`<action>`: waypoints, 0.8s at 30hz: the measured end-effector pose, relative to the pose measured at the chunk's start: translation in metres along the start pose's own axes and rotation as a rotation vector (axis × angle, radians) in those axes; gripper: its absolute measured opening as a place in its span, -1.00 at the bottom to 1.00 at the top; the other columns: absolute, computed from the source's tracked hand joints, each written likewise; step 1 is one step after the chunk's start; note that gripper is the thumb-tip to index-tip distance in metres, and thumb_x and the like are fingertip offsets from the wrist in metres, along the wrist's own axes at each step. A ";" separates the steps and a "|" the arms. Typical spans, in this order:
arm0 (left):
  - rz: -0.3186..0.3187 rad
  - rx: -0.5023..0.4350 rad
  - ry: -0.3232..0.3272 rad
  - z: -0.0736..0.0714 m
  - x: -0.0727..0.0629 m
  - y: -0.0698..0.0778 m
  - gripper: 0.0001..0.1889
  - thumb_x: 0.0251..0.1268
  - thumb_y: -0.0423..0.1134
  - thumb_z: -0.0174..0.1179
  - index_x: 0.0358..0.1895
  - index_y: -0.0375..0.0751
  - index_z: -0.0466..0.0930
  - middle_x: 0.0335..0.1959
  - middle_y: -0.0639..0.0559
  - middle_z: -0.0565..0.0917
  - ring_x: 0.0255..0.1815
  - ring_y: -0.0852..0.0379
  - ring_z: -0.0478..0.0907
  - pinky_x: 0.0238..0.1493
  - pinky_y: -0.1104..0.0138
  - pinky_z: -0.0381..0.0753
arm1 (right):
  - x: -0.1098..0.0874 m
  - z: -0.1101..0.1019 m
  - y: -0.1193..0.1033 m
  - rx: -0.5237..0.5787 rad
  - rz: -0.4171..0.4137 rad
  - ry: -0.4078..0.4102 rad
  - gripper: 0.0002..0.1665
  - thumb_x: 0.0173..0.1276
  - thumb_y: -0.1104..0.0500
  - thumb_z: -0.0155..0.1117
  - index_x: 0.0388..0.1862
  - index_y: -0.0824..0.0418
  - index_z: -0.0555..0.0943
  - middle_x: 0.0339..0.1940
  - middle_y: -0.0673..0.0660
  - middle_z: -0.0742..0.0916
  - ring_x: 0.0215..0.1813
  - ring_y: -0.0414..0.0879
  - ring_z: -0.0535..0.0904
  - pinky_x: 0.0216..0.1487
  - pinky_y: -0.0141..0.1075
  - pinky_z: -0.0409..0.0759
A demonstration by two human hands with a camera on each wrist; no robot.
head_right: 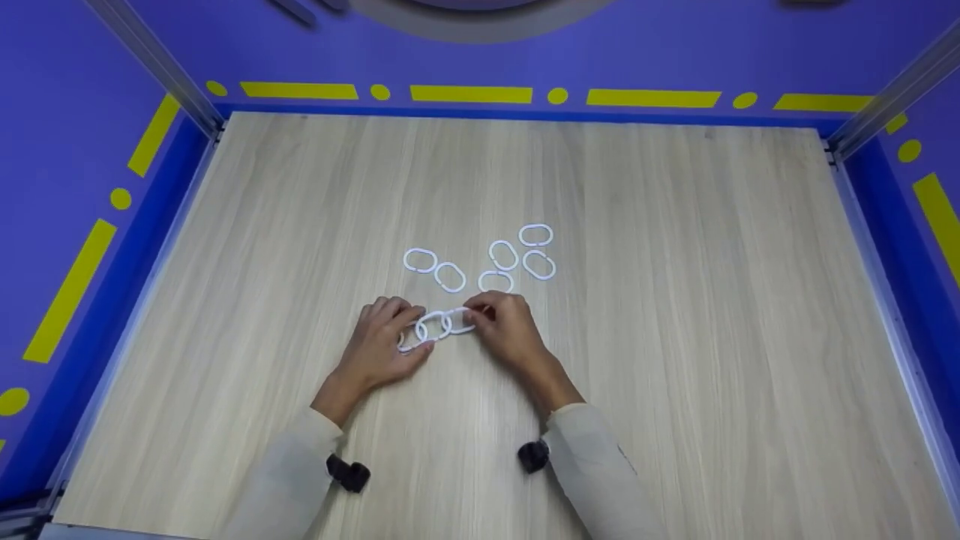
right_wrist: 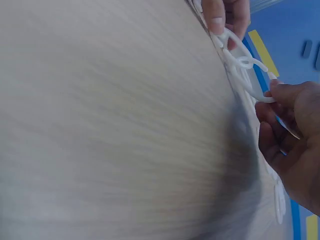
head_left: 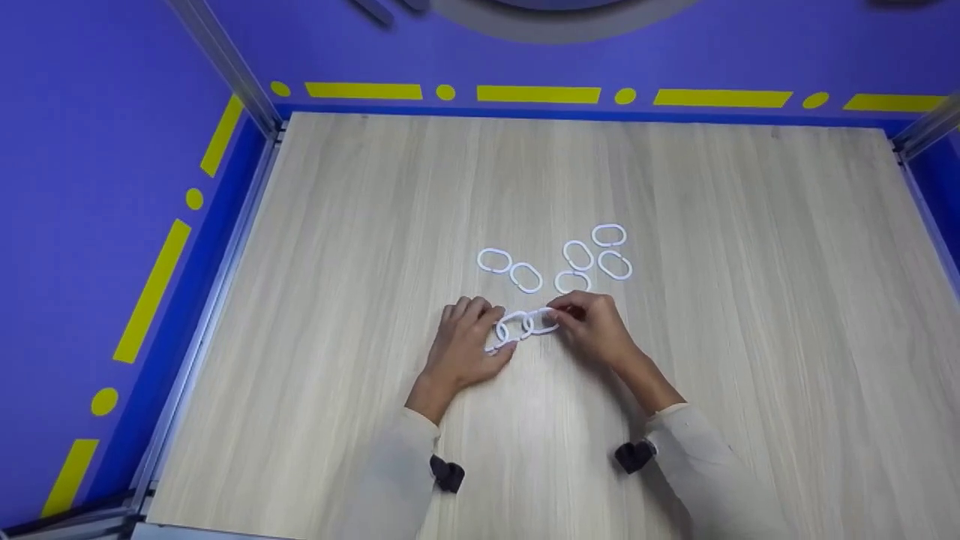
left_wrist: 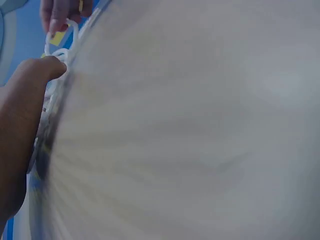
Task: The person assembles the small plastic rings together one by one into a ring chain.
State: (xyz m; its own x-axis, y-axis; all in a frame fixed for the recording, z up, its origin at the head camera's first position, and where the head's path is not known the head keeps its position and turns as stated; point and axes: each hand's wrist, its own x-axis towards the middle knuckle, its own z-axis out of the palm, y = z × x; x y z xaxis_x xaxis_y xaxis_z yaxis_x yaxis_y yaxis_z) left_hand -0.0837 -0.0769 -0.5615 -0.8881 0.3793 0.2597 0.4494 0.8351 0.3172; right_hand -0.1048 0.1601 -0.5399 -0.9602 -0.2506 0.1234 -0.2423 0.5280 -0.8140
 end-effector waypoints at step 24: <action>0.098 0.049 0.038 0.024 0.013 0.029 -0.57 0.37 0.13 0.25 0.04 -0.14 0.63 -0.17 0.05 0.61 -0.16 0.12 0.51 -0.10 0.27 0.48 | 0.006 -0.008 0.004 0.141 0.102 -0.106 -0.88 0.29 0.40 0.39 -0.19 0.34 0.77 -0.26 0.26 0.82 -0.35 -0.21 0.57 -0.31 -0.51 0.53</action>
State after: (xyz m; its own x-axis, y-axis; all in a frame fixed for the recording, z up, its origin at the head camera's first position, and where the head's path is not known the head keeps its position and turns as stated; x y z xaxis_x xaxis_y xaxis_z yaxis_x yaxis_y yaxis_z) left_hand -0.0844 -0.0386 -0.5711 -0.8354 0.4453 0.3221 0.5277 0.8137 0.2439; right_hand -0.1129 0.1673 -0.5380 -0.9571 -0.2890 -0.0181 -0.1154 0.4382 -0.8915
